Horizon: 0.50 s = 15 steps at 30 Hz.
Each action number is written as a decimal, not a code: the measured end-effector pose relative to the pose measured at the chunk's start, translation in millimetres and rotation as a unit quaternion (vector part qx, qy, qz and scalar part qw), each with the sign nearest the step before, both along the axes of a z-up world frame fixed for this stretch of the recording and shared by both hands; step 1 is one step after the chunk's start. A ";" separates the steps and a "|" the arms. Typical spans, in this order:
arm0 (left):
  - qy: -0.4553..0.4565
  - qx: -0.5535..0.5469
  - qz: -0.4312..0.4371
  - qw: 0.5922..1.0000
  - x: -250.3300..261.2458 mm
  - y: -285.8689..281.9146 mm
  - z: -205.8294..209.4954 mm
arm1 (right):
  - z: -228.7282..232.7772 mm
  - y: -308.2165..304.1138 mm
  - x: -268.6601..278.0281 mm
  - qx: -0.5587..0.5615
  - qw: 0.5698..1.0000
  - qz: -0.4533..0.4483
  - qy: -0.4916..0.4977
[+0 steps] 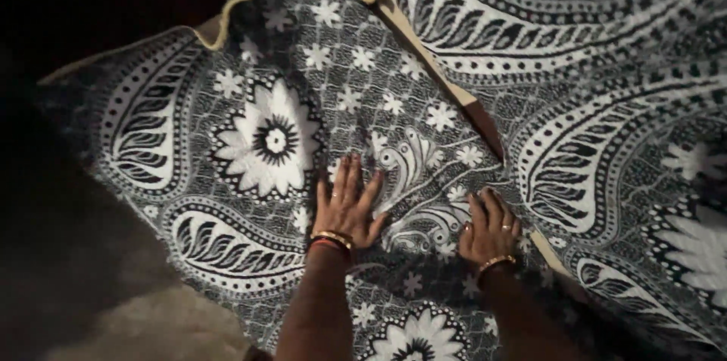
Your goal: The person folds a large black-and-white patterned fabric by hand. They unfold the fabric on a wooden stool, smooth it out, and then fold it into a smaller rectangular shape.
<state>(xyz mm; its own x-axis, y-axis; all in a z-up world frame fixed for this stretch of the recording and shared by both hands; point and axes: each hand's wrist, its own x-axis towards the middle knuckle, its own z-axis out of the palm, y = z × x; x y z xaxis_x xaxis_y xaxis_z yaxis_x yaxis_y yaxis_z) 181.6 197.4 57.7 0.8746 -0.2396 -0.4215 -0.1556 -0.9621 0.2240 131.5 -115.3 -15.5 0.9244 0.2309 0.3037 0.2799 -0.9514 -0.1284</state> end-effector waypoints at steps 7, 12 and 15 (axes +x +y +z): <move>0.061 -0.052 -0.004 0.997 6.5 9.0 11.4 | 19.3 23.7 2.3 -0.065 0.997 -0.037 0.012; 0.015 -0.151 0.001 0.988 4.6 32.8 9.6 | 34.2 94.0 26.2 0.014 0.990 -0.137 0.013; -0.091 -0.272 0.039 0.957 10.7 91.7 6.2 | 52.4 151.6 83.4 0.131 0.990 -0.047 0.028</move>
<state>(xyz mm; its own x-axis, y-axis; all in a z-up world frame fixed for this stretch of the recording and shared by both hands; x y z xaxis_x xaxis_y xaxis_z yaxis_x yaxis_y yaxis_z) 192.3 289.2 63.8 0.9460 -0.3111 -0.0913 -0.1722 -0.7205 0.6717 215.0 36.3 36.9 0.9551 0.0631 0.2894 0.1771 -0.9047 -0.3875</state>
